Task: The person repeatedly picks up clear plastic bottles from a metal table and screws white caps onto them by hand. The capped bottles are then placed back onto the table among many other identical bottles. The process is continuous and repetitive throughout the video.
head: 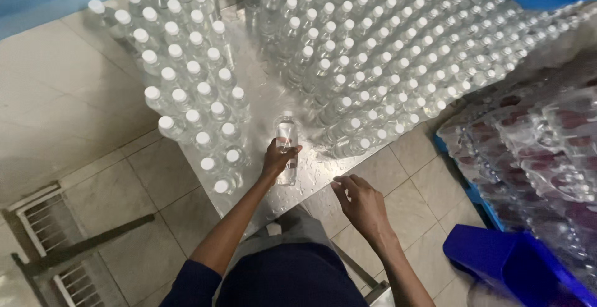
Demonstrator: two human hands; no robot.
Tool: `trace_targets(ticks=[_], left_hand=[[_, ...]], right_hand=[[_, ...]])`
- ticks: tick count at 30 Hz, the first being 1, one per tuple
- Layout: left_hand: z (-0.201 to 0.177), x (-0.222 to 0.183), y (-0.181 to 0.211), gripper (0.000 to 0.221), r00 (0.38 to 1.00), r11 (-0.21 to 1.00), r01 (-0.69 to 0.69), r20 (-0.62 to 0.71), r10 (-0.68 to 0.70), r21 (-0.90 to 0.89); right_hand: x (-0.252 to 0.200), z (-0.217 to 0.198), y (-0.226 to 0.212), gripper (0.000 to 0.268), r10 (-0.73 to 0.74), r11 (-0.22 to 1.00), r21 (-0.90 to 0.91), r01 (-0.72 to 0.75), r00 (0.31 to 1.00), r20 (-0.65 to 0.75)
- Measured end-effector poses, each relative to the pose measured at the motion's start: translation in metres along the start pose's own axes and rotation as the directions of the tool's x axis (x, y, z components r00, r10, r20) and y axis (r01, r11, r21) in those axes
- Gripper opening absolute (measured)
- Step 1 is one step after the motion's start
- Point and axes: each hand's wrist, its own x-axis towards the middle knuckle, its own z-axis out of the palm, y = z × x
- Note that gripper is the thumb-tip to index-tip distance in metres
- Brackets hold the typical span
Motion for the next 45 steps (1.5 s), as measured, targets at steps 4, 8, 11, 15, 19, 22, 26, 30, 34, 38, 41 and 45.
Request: trace_targets(ticks=[4, 8, 11, 15, 19, 22, 26, 30, 34, 38, 41, 45], left_hand=[[0.018, -0.019, 0.022, 0.089, 0.992, 0.99, -0.076, 0.088, 0.087, -0.116], [0.016, -0.063, 0.083, 0.096, 0.969, 0.97, -0.223, 0.134, 0.208, 0.101], [0.016, -0.092, 0.106, 0.103, 0.968, 0.956, -0.197, 0.198, 0.154, 0.217], [0.009, -0.109, 0.128, 0.102, 0.921, 0.917, -0.301, 0.328, 0.208, 0.263], [-0.01, -0.136, 0.143, 0.094, 0.859, 0.867, -0.389, 0.464, 0.218, 0.312], [-0.025, -0.161, 0.159, 0.082, 0.79, 0.851, -0.43, 0.582, 0.193, 0.301], [-0.049, -0.185, 0.144, 0.073, 0.771, 0.684, -0.533, 0.619, 0.15, 0.498], [-0.087, -0.217, 0.144, 0.068, 0.723, 0.606, -0.586, 0.685, 0.091, 0.538], [-0.142, -0.226, 0.159, 0.076, 0.639, 0.65, -0.583, 0.769, -0.003, 0.487], [-0.174, -0.213, 0.167, 0.078, 0.164, 0.845, -0.518, 0.985, -0.05, 0.129], [-0.172, -0.205, 0.154, 0.059, -0.105, 0.954, -0.293, 0.99, -0.094, 0.059], [-0.15, -0.202, 0.161, 0.076, -0.146, 0.951, -0.237, 0.961, -0.235, 0.196]], right_hand=[[0.009, -0.013, -0.002, 0.024, 0.033, 0.999, -0.005, -0.033, 0.999, 0.024], [0.043, -0.032, 0.004, 0.037, -0.049, 0.999, -0.003, 0.049, 0.998, 0.031], [0.07, -0.031, 0.028, 0.044, -0.168, 0.985, -0.027, 0.169, 0.985, 0.027], [0.11, -0.052, 0.035, 0.047, -0.549, 0.825, -0.095, 0.558, 0.829, 0.106], [0.117, -0.064, 0.03, 0.037, -0.726, 0.59, -0.298, 0.75, 0.655, 0.209], [0.107, -0.064, 0.024, 0.04, -0.754, 0.502, -0.307, 0.809, 0.583, 0.302], [0.055, -0.033, 0.004, 0.062, -0.134, 0.985, 0.162, 0.056, 0.841, 0.524], [0.01, -0.001, -0.035, 0.067, 0.251, 0.623, 0.386, -0.68, 0.641, 0.725], [-0.034, -0.022, -0.106, 0.064, 0.08, 0.984, 0.126, -0.127, 0.942, 0.325], [-0.058, -0.005, -0.14, 0.052, -0.754, 0.647, -0.328, 0.688, 0.642, -0.141], [-0.066, 0.013, -0.148, 0.05, -0.868, 0.497, -0.461, 0.735, 0.429, -0.251], [-0.093, 0.061, -0.111, 0.055, -0.449, 0.876, 0.002, 0.483, 0.816, -0.363]])
